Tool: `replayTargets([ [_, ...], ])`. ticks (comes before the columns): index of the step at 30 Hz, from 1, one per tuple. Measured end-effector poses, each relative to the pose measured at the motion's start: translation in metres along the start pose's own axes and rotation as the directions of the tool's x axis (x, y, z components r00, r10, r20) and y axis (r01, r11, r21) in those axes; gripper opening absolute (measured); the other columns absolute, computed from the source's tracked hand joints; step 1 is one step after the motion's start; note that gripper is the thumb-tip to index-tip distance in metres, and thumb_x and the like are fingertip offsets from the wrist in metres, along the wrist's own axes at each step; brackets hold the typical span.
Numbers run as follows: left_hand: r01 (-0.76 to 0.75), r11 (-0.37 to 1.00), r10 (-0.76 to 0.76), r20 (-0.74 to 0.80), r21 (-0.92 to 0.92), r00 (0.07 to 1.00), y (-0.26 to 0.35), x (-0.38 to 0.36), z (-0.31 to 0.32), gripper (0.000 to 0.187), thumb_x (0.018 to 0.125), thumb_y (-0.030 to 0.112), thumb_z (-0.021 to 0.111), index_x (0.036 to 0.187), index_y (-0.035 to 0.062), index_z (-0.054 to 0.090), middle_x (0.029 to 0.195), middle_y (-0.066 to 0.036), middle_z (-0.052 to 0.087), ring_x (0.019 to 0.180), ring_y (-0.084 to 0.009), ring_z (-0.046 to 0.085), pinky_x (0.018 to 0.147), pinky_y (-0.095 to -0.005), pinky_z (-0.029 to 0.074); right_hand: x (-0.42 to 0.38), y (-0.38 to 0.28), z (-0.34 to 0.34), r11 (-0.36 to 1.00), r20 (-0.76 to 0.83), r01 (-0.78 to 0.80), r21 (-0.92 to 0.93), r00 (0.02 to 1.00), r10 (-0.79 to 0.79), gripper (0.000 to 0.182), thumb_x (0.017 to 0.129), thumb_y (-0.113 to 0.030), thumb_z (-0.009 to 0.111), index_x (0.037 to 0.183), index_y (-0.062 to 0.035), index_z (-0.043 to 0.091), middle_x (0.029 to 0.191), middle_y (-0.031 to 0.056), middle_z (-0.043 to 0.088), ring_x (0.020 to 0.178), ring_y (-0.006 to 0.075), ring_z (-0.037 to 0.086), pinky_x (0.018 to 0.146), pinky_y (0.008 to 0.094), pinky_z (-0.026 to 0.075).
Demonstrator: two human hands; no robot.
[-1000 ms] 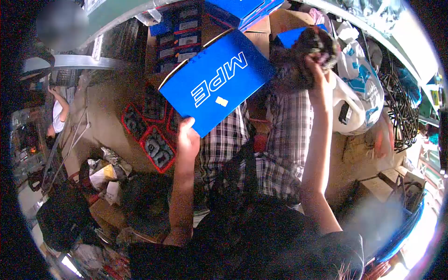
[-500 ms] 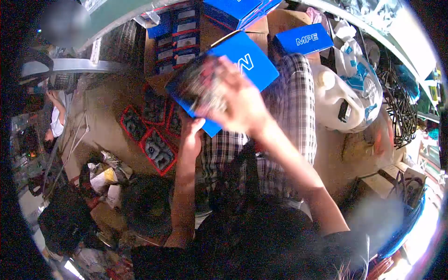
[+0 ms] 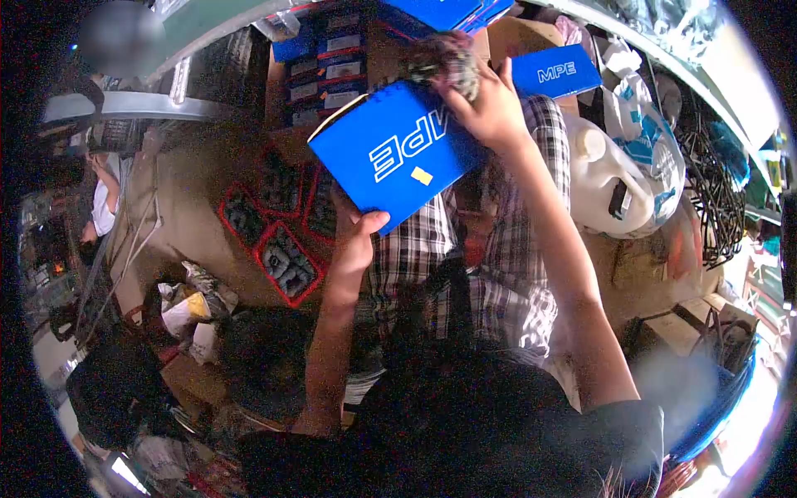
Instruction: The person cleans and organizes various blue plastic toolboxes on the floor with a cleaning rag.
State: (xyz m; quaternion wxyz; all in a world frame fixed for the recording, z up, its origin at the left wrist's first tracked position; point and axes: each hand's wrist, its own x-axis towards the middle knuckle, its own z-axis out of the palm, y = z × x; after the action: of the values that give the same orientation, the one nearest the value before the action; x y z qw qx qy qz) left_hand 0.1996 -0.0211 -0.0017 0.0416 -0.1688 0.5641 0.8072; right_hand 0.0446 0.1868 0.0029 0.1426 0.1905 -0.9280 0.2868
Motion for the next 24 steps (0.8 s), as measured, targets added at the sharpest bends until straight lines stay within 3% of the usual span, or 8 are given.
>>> replayTargets([
  [1,0.02,1.0,-0.02,0.036,-0.007,0.999,0.003,0.002,0.0,0.083,0.059,0.017,0.063,0.131,0.0052,0.025,0.117,-0.008,0.045,0.108,-0.0215,0.044,0.094,-0.0372,0.034,-0.006,0.001,-0.003,0.999,0.039,-0.039,-0.01,0.998,0.04,0.049,0.077,-0.039,0.052,0.115,-0.0083,0.053,0.124,0.015,0.047,0.122,0.0273,0.037,0.103,0.055,0.014],
  [5,0.037,0.998,-0.033,0.095,-0.047,0.995,0.012,0.01,0.0,0.085,0.054,0.02,0.066,0.13,0.0055,0.03,0.118,-0.008,0.046,0.109,-0.0223,0.044,0.093,-0.0371,0.035,-0.035,-0.022,-0.013,0.977,-0.096,-0.213,-0.004,0.973,0.212,0.048,0.074,-0.031,0.058,0.112,-0.0021,0.054,0.128,0.0179,0.042,0.125,0.0335,0.031,0.104,0.0503,0.017],
  [8,0.095,0.995,-0.093,0.072,-0.018,0.993,0.0,0.013,-0.014,0.083,0.055,0.021,0.065,0.129,0.0058,0.032,0.118,-0.008,0.046,0.109,-0.0231,0.045,0.093,-0.0371,0.035,-0.053,-0.04,-0.021,0.973,-0.012,-0.222,-0.063,0.975,0.222,0.051,0.072,-0.03,0.059,0.113,-0.0013,0.053,0.13,0.0217,0.038,0.126,0.0368,0.027,0.105,0.0494,0.016],
  [13,0.134,0.991,-0.133,0.134,-0.003,0.982,-0.001,0.018,-0.018,0.077,0.061,0.022,0.06,0.13,0.0053,0.031,0.123,-0.008,0.044,0.111,-0.0244,0.045,0.096,-0.0387,0.034,-0.052,-0.083,-0.023,0.981,0.07,-0.015,0.192,0.998,0.001,0.047,0.068,-0.034,0.059,0.107,-0.0075,0.057,0.131,0.0179,0.039,0.124,0.037,0.031,0.102,0.0529,0.019],
  [18,0.061,0.978,-0.028,0.165,-0.198,0.986,-0.024,0.022,-0.035,0.072,0.064,0.022,0.057,0.129,0.0021,0.033,0.127,-0.011,0.043,0.116,-0.0257,0.042,0.1,-0.0392,0.031,-0.049,-0.126,-0.023,0.942,0.203,0.131,0.31,0.959,-0.2,0.037,0.065,-0.032,0.06,0.093,-0.008,0.062,0.132,0.0122,0.039,0.127,0.0296,0.03,0.105,0.0506,0.017],
  [21,0.119,0.969,-0.084,0.162,-0.217,0.983,-0.027,0.026,-0.046,0.072,0.063,0.022,0.059,0.128,0.0021,0.035,0.126,-0.011,0.044,0.116,-0.0256,0.042,0.099,-0.0392,0.031,-0.064,-0.136,-0.025,0.941,0.207,0.1,0.324,0.963,-0.173,0.035,0.066,-0.03,0.059,0.092,-0.0077,0.063,0.131,0.0122,0.04,0.128,0.0283,0.027,0.106,0.0522,0.013],
  [23,0.18,0.957,-0.146,0.16,-0.227,0.976,-0.03,0.026,-0.057,0.073,0.062,0.022,0.06,0.128,0.002,0.035,0.125,-0.011,0.045,0.115,-0.0255,0.043,0.099,-0.0391,0.031,-0.072,-0.136,-0.037,0.965,0.361,0.04,0.26,0.923,-0.136,0.038,0.066,-0.028,0.061,0.1,-0.0104,0.06,0.131,0.0112,0.04,0.13,0.0268,0.024,0.105,0.0534,0.01],
  [24,0.211,0.949,-0.176,0.161,-0.235,0.971,-0.032,0.026,-0.065,0.073,0.062,0.022,0.061,0.127,0.002,0.036,0.125,-0.01,0.045,0.115,-0.0255,0.043,0.099,-0.0391,0.031,-0.078,-0.136,-0.039,0.974,0.342,0.032,0.223,0.934,-0.109,0.035,0.066,-0.029,0.062,0.096,-0.0103,0.061,0.133,0.0109,0.038,0.13,0.026,0.024,0.105,0.0537,0.01],
])
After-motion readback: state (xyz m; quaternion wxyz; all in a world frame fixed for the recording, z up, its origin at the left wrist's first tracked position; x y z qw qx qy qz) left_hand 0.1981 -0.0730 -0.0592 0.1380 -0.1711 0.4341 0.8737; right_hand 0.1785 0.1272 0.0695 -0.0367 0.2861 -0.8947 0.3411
